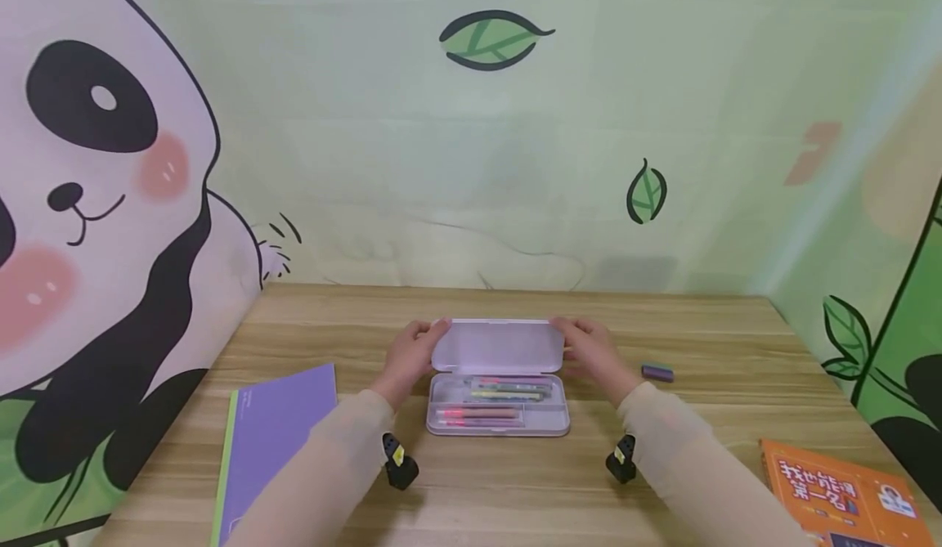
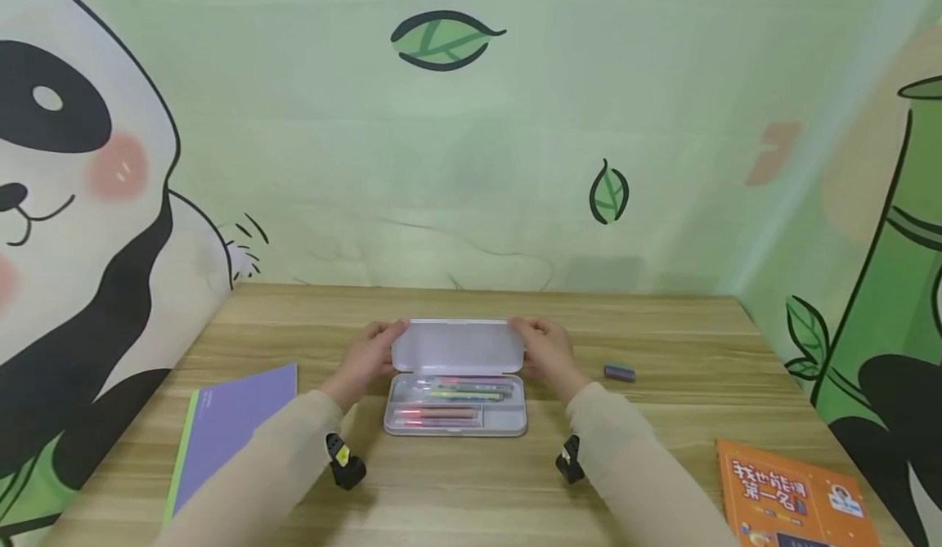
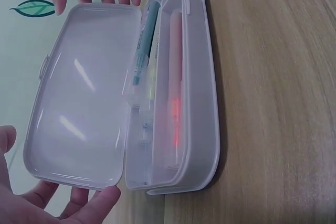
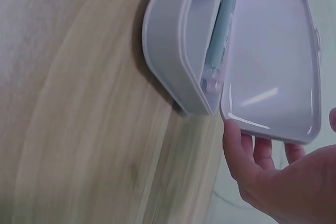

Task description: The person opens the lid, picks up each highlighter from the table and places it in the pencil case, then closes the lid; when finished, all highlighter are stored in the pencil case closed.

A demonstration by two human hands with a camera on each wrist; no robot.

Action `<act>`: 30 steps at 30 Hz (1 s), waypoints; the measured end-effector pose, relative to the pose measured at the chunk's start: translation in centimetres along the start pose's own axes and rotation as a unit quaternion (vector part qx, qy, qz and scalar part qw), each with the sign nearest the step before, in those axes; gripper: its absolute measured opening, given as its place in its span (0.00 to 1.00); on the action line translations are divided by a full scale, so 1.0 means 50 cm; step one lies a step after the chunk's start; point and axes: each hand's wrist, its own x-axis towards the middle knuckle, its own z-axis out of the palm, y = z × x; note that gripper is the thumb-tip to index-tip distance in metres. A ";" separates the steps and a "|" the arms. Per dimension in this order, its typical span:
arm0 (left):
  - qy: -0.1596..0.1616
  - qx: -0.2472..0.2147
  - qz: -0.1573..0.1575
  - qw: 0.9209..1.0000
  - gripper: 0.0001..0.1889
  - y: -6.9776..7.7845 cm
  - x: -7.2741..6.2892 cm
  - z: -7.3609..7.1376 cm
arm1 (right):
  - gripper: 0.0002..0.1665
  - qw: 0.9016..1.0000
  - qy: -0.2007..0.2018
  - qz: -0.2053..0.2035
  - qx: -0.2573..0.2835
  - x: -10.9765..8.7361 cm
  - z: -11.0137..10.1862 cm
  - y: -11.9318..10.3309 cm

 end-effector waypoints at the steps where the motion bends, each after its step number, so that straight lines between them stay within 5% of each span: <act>1: 0.000 0.000 0.002 1.000 0.30 -0.001 0.001 0.000 | 0.29 1.000 0.006 -0.002 0.000 0.000 0.003 0.000; 13: 0.007 0.038 0.024 0.999 0.28 -0.005 -0.011 -0.001 | 0.27 0.999 0.027 -0.044 -0.007 -0.019 0.006 0.016; 22: -0.017 0.013 0.080 0.997 0.21 -0.025 -0.020 -0.006 | 0.20 0.993 0.020 -0.114 -0.011 -0.035 0.001 0.045; 27: -0.052 0.074 0.136 0.987 0.18 -0.036 -0.030 -0.013 | 0.16 0.987 0.010 -0.157 -0.043 -0.047 -0.006 0.062; 30: -0.083 0.122 0.182 0.972 0.15 -0.042 -0.036 -0.018 | 0.12 0.973 -0.002 -0.208 -0.100 -0.053 -0.011 0.071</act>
